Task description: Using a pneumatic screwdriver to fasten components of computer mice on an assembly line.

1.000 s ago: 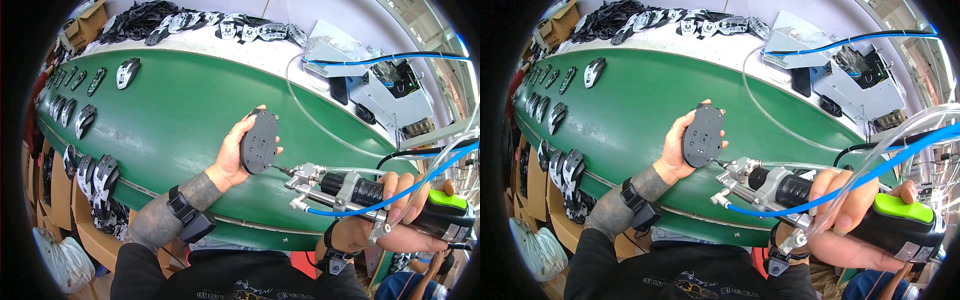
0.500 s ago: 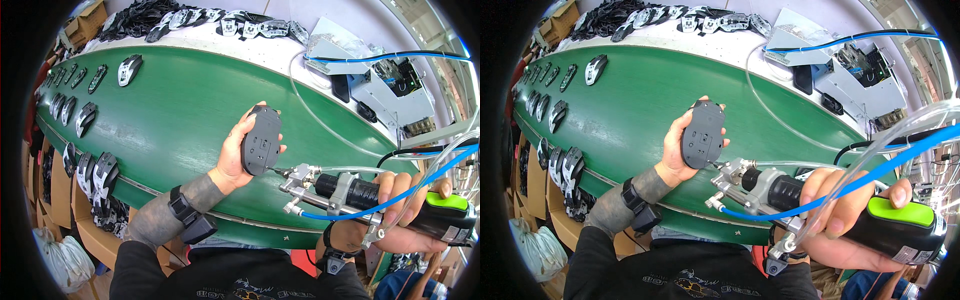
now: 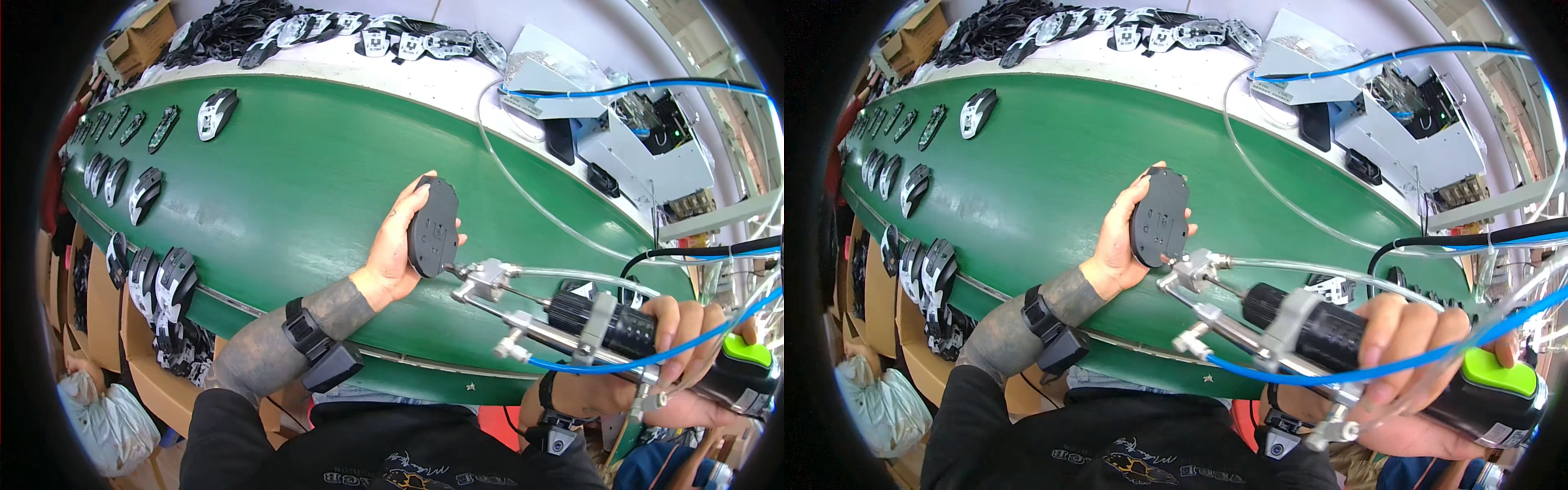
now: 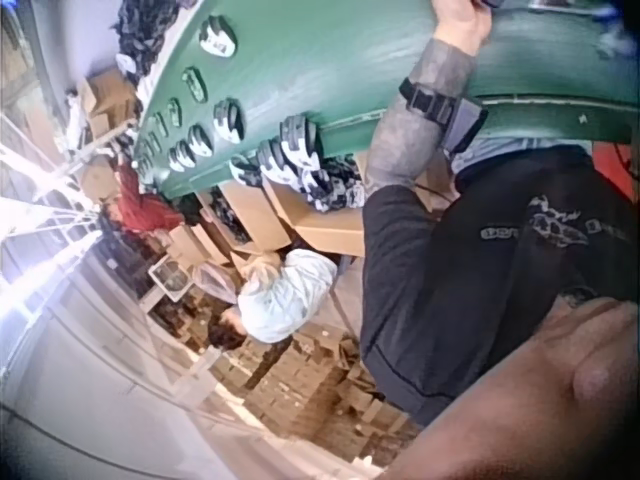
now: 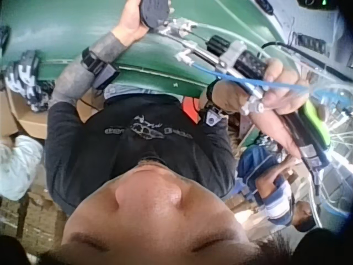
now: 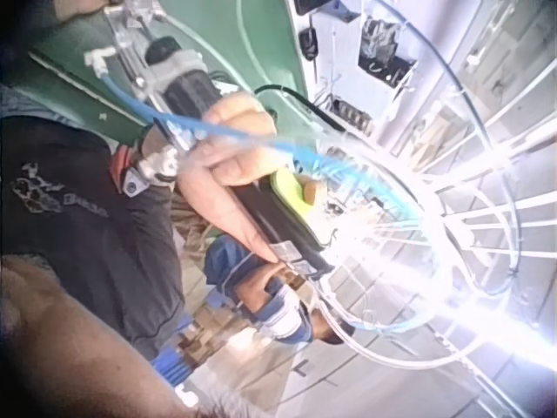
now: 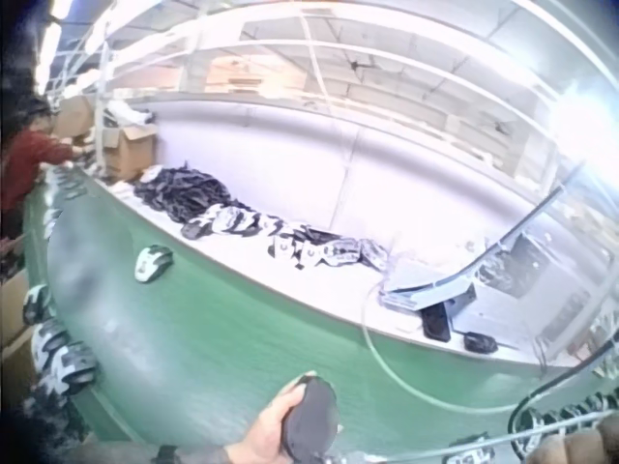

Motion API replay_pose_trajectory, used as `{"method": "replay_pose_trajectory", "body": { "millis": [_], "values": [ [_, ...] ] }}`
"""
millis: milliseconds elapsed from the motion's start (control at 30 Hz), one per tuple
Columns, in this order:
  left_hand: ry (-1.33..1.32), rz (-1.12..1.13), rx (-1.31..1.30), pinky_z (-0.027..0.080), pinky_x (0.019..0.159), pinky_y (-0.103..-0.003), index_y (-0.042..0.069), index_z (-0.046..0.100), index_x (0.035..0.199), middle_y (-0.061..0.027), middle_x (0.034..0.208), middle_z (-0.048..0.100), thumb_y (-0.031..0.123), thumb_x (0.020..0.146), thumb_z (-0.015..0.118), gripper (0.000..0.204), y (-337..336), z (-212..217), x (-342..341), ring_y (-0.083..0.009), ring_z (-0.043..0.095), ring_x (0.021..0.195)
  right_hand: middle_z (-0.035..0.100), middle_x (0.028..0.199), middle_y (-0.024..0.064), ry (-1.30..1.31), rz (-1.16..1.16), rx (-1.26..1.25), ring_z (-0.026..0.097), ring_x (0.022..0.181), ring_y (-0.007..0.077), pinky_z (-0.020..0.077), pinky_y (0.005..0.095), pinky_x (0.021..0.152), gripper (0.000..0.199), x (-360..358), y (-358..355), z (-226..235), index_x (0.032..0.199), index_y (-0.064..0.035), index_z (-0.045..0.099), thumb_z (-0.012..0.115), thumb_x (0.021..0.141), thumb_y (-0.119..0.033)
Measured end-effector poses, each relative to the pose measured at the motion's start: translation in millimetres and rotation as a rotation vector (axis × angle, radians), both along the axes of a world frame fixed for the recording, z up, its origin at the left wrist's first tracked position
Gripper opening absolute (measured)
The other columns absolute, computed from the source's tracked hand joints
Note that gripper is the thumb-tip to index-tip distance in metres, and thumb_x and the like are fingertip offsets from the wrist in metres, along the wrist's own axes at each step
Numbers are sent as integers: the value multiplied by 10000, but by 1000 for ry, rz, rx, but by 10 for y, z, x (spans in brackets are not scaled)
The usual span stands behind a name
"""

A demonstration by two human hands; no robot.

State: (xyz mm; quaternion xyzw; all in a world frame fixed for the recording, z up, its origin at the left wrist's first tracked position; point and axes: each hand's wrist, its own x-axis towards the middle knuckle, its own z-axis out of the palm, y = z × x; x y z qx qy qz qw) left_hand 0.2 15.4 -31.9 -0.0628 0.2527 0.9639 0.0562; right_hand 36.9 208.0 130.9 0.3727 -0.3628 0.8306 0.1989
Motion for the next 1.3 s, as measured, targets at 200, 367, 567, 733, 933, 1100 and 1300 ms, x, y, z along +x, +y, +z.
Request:
{"method": "replay_pose_trajectory", "body": {
  "millis": [200, 367, 567, 733, 933, 1100, 1300],
  "values": [
    [26, -13, -34, 514, 787, -426, 142, 353, 1298, -100, 1153, 479, 337, 891, 437, 459, 109, 35, 18, -239, 551, 906, 484, 585, -5, -83, -22, 82, 473, 459, 145, 412, 288, 454, 619, -10, -112, 8, 1183, -143, 375, 492, 804, -618],
    [73, -2, 62, 524, 763, -401, 141, 342, 1318, -102, 1125, 470, 289, 915, 440, 440, 160, 100, 38, -214, 556, 875, 499, 580, 1, -115, 10, 100, 468, 456, 160, 419, 306, 456, 598, -19, -134, -1, 1141, -140, 377, 502, 801, -615],
    [88, -8, -370, 487, 841, -355, 103, 395, 1285, -81, 1155, 489, 271, 896, 514, 440, 54, 123, 102, -200, 554, 946, 485, 561, 14, -139, 83, 75, 456, 459, 163, 419, 327, 474, 637, 45, -212, 15, 1113, -125, 372, 571, 757, -615],
    [230, -20, -1166, 230, 1067, -335, 74, 349, 1348, -140, 1448, 209, 389, 914, 474, 551, -108, 66, -96, -239, 219, 1333, 379, 581, -6, -161, -84, 203, 315, 412, 73, 260, 198, 414, 662, 25, 72, 131, 1142, -40, 359, 497, 806, -593],
    [-40, 789, -1927, 296, 997, -472, 7, 461, 1184, -265, 1284, 343, 378, 656, 669, 678, -1650, -62, -857, -412, 309, 1195, 390, 529, 6, -149, -174, 188, 313, 340, 83, 281, 191, 416, 640, -14, -122, 214, 1103, -72, 364, 487, 799, -622],
    [-624, 895, -2411, 256, 989, -504, 151, 462, 1198, -199, 1308, 319, 479, 615, 676, 702, -2734, 5, -967, -423, 258, 1221, 395, 510, 29, -163, -65, 125, 338, 325, 119, 279, 221, 314, 683, -4, -97, 224, 1096, -81, 373, 415, 791, -690],
    [-640, 480, -2281, 433, 869, -429, 195, 484, 1200, -188, 1171, 441, 399, 672, 697, 605, -2646, 82, -849, -354, 477, 1058, 389, 477, 61, -147, 5, 37, 318, 305, 139, 271, 230, 282, 691, -49, 12, 195, 1069, -76, 395, 329, 807, -712]
  ]
}}
